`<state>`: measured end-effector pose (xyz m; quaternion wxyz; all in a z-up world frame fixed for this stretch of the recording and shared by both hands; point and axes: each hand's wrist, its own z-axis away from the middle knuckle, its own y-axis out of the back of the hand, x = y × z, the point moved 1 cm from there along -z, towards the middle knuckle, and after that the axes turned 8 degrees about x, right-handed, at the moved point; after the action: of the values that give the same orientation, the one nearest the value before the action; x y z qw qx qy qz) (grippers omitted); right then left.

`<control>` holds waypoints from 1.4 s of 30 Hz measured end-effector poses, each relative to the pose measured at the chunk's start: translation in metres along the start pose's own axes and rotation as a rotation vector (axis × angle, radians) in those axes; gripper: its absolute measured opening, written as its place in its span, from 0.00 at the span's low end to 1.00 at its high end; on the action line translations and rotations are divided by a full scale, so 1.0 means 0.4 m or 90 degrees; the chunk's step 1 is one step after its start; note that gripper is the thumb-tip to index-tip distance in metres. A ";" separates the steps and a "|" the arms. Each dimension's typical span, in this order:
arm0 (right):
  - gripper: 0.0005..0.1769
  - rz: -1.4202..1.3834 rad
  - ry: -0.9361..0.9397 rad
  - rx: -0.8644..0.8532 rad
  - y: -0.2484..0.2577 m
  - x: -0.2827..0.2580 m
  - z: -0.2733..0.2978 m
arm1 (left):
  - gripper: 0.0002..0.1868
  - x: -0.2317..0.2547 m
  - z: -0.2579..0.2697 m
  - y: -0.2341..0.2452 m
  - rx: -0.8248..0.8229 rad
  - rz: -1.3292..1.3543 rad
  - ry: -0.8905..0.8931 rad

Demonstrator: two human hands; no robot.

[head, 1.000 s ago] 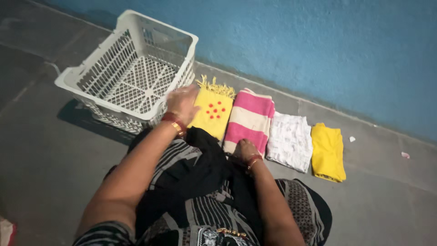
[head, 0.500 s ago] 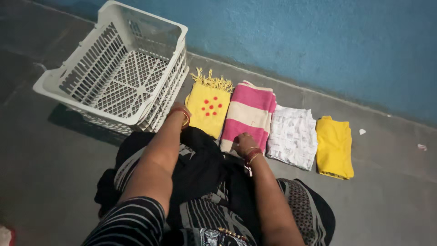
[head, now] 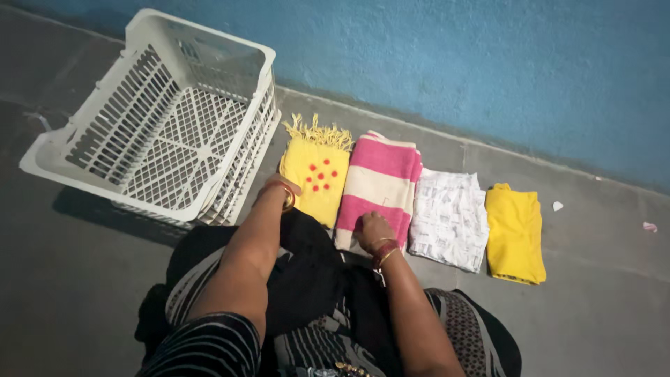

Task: The person folds several small pieces of clothing, including a yellow cloth, a white patterned cloth, and a pink-and-white striped cloth. They place the folded items into a white plastic basket and arrange them neatly.

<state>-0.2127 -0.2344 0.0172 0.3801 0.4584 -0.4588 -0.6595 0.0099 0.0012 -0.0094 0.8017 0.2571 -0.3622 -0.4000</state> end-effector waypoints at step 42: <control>0.24 -0.094 0.100 0.182 -0.039 0.058 -0.037 | 0.26 -0.142 0.226 0.837 0.085 0.714 -0.241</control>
<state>-0.2065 -0.2550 -0.0060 0.2966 0.5902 -0.4819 -0.5758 0.0677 0.2206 0.2591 0.7943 0.0007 -0.6035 0.0691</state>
